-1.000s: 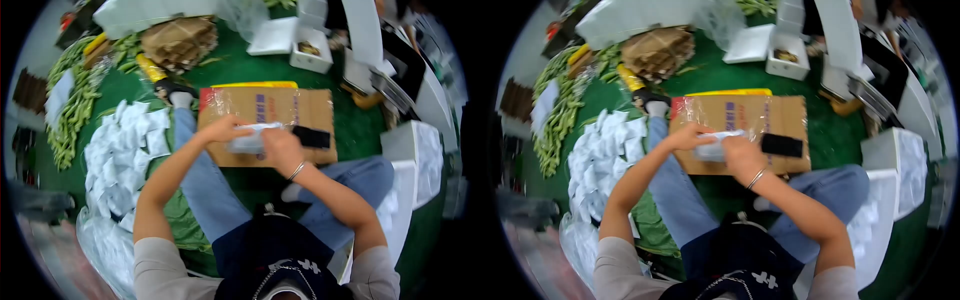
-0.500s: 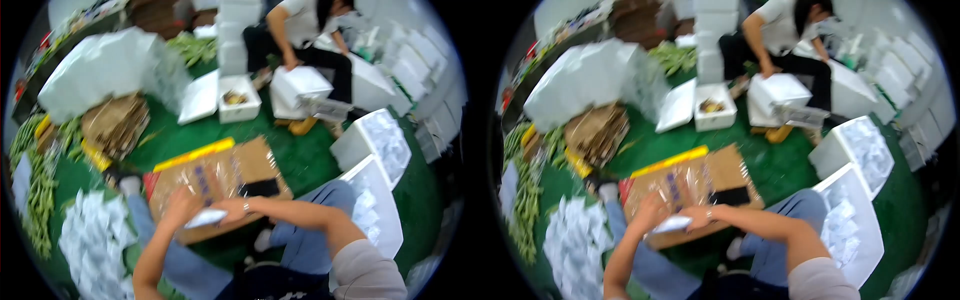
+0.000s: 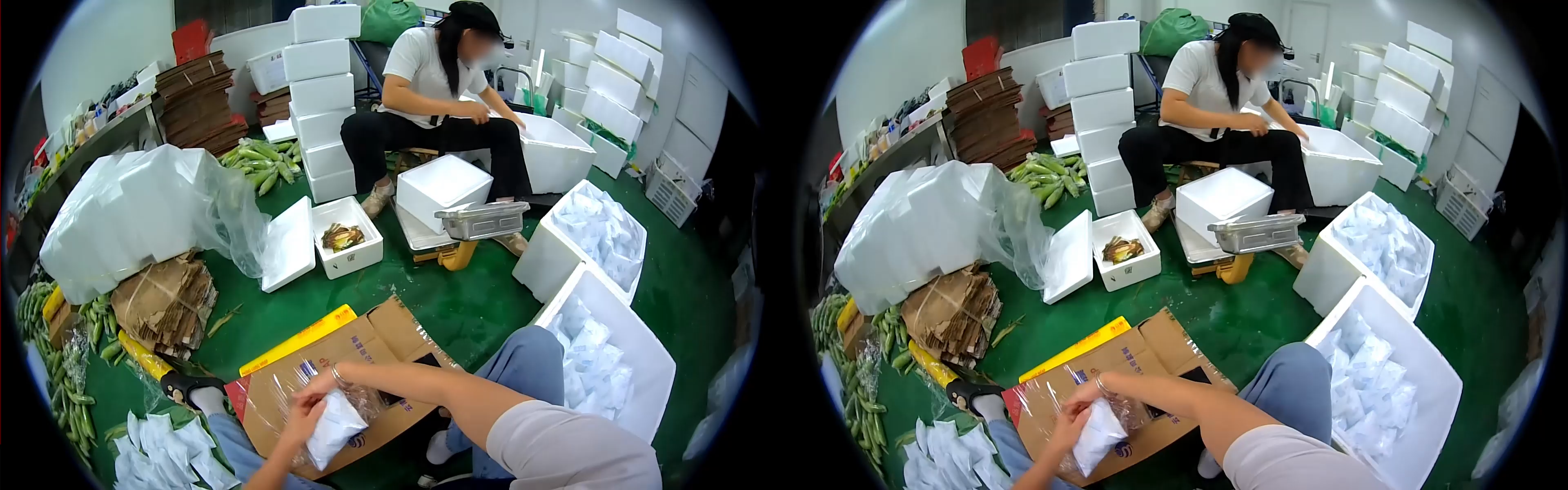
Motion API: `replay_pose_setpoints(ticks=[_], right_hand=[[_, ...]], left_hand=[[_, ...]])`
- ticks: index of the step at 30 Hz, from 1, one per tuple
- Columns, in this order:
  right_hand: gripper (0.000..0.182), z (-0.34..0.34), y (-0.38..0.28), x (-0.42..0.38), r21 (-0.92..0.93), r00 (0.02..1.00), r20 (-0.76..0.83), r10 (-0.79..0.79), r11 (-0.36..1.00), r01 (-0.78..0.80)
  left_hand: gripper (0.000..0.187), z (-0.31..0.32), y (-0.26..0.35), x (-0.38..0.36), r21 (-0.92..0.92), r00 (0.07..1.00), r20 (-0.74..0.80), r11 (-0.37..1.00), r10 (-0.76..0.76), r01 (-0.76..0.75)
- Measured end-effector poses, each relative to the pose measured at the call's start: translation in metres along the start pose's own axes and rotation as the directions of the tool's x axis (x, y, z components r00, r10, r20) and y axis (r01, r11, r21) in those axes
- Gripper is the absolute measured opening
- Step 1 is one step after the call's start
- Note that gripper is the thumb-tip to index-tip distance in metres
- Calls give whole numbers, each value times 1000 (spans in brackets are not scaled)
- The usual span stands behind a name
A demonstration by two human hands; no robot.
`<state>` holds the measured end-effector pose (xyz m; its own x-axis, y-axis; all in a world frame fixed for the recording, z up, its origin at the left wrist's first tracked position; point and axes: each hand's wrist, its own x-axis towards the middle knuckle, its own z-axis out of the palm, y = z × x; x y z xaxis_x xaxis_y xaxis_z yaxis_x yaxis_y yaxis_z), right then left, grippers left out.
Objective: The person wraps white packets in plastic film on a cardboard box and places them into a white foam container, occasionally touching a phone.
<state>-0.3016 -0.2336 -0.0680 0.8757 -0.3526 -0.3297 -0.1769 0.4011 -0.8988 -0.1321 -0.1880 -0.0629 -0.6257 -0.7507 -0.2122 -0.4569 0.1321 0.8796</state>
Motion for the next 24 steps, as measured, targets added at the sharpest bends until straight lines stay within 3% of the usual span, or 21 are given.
replay_pose_setpoints(ticks=[1,2,3,4,5,6,9,11,12,13,14,15,17,18,19,21,23,24], right_hand=[[66,-4,7,5,5,1000,14,-1,1000,1],[67,9,-3,-9,-243,994,-86,69,966,-88],[65,22,-9,-21,-423,988,-150,39,900,-100],[64,31,2,-22,-376,979,-196,-55,926,-24],[63,40,17,-19,-337,959,-244,-143,940,54],[62,46,23,-18,-422,945,-254,-204,903,81],[59,64,31,-19,-553,887,-317,-337,825,116],[57,102,20,-22,-696,820,-489,-297,699,-162],[52,132,5,-39,-821,790,-492,-366,496,-281],[52,149,-5,-53,-821,789,-493,-367,497,-282],[53,164,-12,-66,-651,854,-408,-322,758,-25],[53,183,-18,-79,-349,900,-302,-315,915,203],[42,230,-33,-127,167,914,-165,-370,903,396],[37,254,-27,-128,-308,738,-465,-490,870,384],[31,281,-43,-142,-487,516,-654,-553,830,273],[27,265,2,-121,-487,59,-853,-518,833,263],[28,230,36,-120,-211,-22,-969,-247,777,593],[29,218,51,-120,-145,-135,-986,-97,897,417]], left_hand=[[66,12,-9,-5,-443,1000,-24,897,-12,0],[57,15,-26,-11,-543,956,194,787,-222,293],[57,23,-24,-30,-685,921,299,616,-251,390],[57,32,-18,-49,-786,905,364,450,-219,425],[57,38,-13,-66,-826,892,411,337,-188,452],[57,47,-5,-78,-835,871,465,248,-160,492],[58,64,19,-115,-811,823,555,143,-118,567],[58,71,32,-132,-779,789,605,130,-106,614],[58,77,38,-142,-767,777,623,126,-88,629],[58,83,45,-148,-758,765,641,109,-60,643],[58,89,53,-154,-752,758,652,98,-25,651],[59,95,61,-159,-749,751,660,81,11,657],[59,102,79,-168,-758,754,652,49,80,650],[59,107,87,-171,-769,762,637,31,116,638],[59,110,96,-174,-787,777,612,10,147,617],[60,116,109,-182,-850,839,518,-10,168,526],[60,120,119,-186,-931,925,364,47,109,361],[54,126,125,-183,-960,980,198,199,-24,199]])
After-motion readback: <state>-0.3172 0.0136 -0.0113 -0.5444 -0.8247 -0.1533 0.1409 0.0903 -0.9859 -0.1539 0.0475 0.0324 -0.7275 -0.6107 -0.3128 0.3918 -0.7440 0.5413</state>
